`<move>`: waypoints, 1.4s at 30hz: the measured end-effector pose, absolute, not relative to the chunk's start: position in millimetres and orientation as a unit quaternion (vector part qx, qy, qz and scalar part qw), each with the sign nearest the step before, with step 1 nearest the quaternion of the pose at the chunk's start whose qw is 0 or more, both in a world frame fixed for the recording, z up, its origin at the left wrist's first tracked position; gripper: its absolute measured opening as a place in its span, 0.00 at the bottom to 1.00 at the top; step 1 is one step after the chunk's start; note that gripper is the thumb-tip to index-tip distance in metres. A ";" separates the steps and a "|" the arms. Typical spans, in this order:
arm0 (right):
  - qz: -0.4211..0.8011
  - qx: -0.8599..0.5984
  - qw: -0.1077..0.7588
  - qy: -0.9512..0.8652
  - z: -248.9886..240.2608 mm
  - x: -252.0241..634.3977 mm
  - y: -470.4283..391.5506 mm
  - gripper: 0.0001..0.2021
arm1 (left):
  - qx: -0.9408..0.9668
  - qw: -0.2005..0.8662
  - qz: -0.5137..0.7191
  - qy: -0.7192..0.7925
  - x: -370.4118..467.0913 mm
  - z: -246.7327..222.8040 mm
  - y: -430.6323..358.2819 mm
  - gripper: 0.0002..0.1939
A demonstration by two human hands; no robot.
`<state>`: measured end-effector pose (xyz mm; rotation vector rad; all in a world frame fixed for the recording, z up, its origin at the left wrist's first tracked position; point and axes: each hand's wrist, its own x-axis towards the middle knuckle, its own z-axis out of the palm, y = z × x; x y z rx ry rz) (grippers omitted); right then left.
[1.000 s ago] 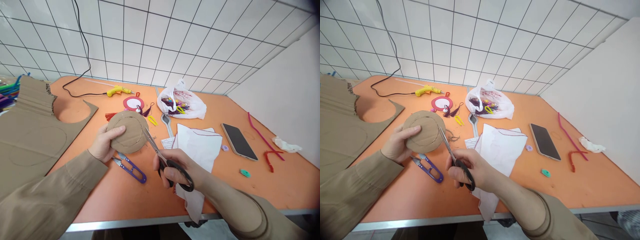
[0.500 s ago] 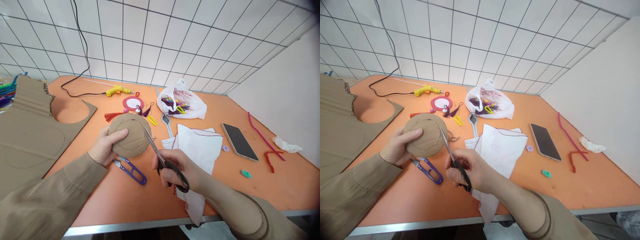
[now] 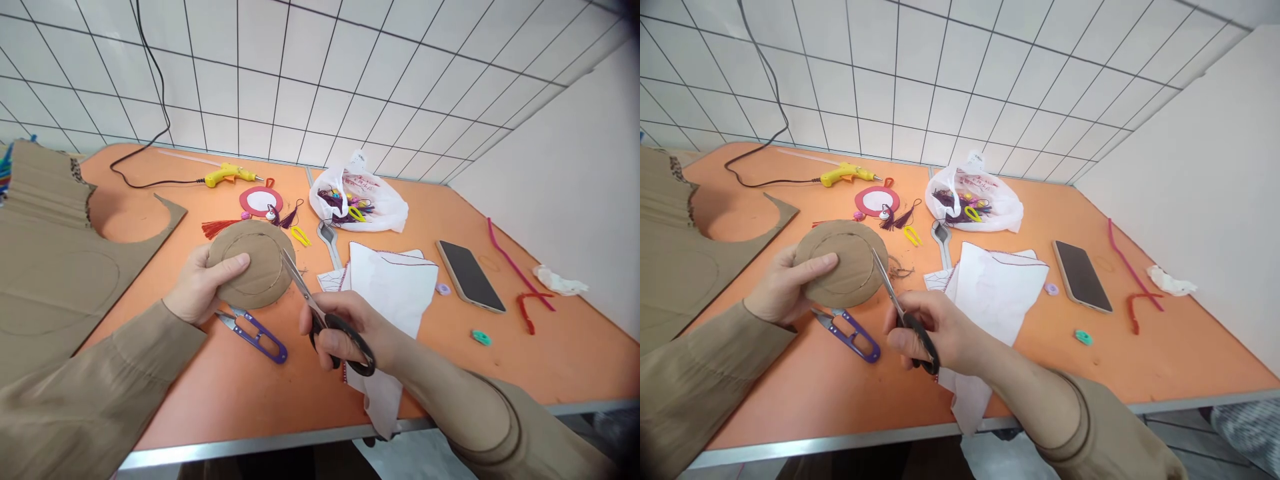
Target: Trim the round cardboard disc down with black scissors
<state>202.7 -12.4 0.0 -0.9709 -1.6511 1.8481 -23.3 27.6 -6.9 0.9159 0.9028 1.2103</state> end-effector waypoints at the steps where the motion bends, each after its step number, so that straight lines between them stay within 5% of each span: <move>1: 0.671 -0.358 0.235 -0.605 0.7 202.5 -12.5 0.19 | 0.405 0.632 0.528 0.397 -23.5 -6.8 27.3 0.16; 17: 0.675 -0.387 0.198 -0.596 7.0 202.4 -13.9 0.16 | 0.478 0.567 0.505 0.441 -27.8 -4.8 27.3 0.15; 42: 0.657 -0.443 0.199 -0.576 10.7 197.9 -18.3 0.15 | 0.360 0.655 0.524 0.409 -17.7 -2.7 22.0 0.13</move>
